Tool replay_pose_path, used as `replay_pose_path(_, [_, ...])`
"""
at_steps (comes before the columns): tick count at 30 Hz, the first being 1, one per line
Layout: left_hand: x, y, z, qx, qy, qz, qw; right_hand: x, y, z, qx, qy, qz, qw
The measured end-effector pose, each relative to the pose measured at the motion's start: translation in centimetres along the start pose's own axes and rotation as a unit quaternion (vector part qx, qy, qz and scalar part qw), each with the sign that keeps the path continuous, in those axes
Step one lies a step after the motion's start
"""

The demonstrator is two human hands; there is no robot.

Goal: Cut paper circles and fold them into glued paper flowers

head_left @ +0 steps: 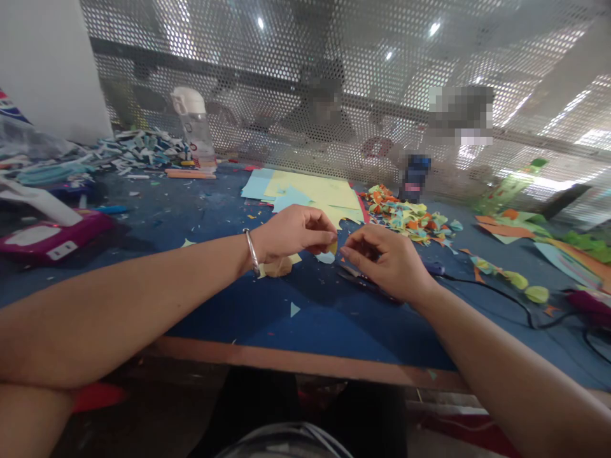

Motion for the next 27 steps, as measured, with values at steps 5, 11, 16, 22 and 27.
replay_pose_path(5, [0.8, 0.6, -0.5, -0.044, 0.088, 0.255, 0.962, 0.2, -0.1, 0.0, -0.001, -0.004, -0.018, 1.0])
replay_pose_path(11, [0.7, 1.2, -0.9, -0.064, 0.092, 0.317, 0.942, 0.4, 0.2, 0.1, -0.017, -0.001, -0.022, 1.0])
replay_pose_path(16, [0.3, 0.8, -0.6, -0.051, 0.098, 0.395, 0.912, 0.5, 0.4, 0.0, -0.03, -0.002, -0.032, 0.999])
replay_pose_path(22, [0.1, -0.4, 0.2, 0.005, 0.107, 0.458, 0.882, 0.6, 0.5, 0.0, -0.027, -0.001, -0.033, 0.999])
replay_pose_path(27, [-0.2, 0.3, 0.4, 0.002, 0.137, 0.466, 0.874, 0.4, 0.4, 0.0, -0.024, -0.003, -0.03, 0.999])
Point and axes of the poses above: each hand's wrist, its own z-axis towards the middle knuckle, its own y-axis out of the palm, x = y × z, the point moved 10 cm from there along z, towards the middle knuckle, and after that the axes turned 10 degrees about x, right-handed, at the moved point
